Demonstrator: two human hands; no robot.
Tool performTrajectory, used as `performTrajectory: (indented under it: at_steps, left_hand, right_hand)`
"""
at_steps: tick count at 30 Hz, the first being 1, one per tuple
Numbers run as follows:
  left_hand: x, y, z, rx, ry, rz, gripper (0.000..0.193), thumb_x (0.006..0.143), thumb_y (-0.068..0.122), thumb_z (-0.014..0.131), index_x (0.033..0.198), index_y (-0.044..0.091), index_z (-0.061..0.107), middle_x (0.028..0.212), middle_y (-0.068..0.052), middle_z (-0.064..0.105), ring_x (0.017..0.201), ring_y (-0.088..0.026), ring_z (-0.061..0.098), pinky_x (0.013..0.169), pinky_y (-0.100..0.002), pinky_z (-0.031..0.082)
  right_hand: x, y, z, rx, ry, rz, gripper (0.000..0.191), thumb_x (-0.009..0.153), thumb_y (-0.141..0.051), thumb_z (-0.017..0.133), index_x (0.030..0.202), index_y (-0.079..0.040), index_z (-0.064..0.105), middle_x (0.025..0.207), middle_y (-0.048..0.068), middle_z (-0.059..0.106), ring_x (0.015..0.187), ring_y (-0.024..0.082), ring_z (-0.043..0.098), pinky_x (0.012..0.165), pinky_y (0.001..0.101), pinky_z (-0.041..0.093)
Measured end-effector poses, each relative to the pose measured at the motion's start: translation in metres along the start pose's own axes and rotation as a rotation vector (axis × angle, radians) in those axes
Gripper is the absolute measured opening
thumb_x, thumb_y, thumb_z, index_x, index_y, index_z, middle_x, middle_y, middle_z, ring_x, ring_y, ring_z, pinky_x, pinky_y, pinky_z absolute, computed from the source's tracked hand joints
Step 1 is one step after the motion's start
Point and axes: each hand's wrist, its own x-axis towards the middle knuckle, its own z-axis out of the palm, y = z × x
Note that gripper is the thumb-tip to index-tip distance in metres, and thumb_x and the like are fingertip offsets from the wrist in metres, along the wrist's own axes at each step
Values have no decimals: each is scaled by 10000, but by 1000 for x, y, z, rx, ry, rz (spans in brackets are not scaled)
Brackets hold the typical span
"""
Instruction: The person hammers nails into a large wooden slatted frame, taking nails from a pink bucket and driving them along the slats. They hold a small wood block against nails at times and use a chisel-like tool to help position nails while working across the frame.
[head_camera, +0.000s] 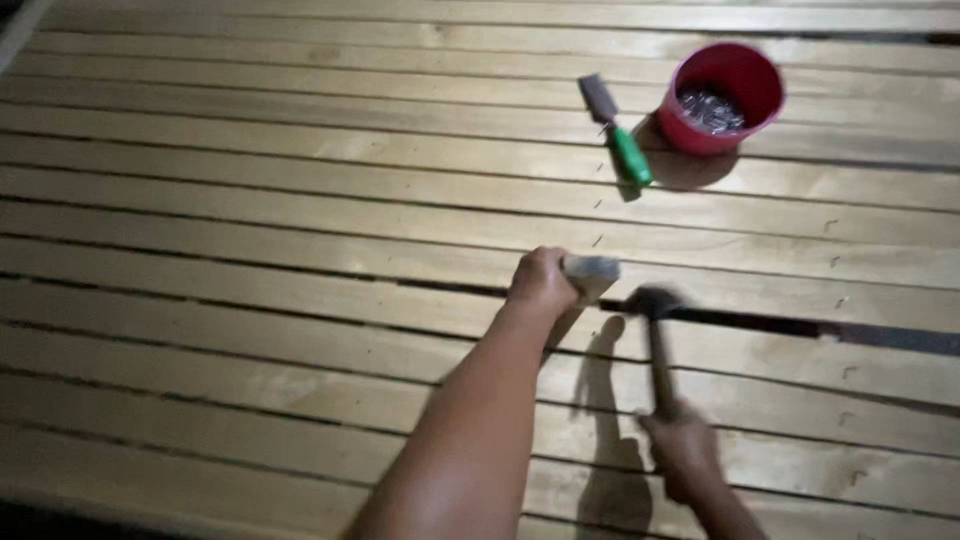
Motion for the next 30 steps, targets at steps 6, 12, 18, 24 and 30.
performTrajectory:
  at_steps: [6,12,18,24,30]
  left_hand:
    - [-1,-1,1,23,-77,-60,449,583,193,930,1002,151,775,1062,-146,764,1030,-312,729,924,-387,580]
    - [8,-8,10,39,-75,-86,469,573,170,941,1012,148,778,1074,-149,750,1042,-316,717,935,-394,568]
    - [8,-8,11,73,-66,-105,390,630,185,902,998,139,781,1063,-138,765,1014,-317,739,918,-398,588]
    - [6,-4,8,7,-41,-38,414,583,183,927,964,126,773,1039,-146,758,996,-324,726,900,-396,580]
    - [9,-10,11,35,-38,-3,311,668,136,845,976,134,795,1032,-148,775,1010,-329,735,913,-393,588]
  right_hand:
    - [6,-7,-28,384,104,-500,331,924,-205,794,929,-10,526,619,34,507,461,159,454,401,356,349]
    - [21,46,15,-90,-98,-472,483,712,-132,841,1151,-34,666,811,-13,748,710,164,686,543,330,551]
    - [18,21,-11,-103,-40,-72,315,837,-223,826,1050,-42,680,636,118,588,461,236,507,427,426,415]
    - [16,12,-12,73,324,-803,335,937,-272,806,912,-1,611,664,103,583,647,209,526,587,375,469]
    - [18,15,0,-536,-107,-97,342,850,-219,819,1147,-82,719,846,112,769,739,220,727,702,404,566]
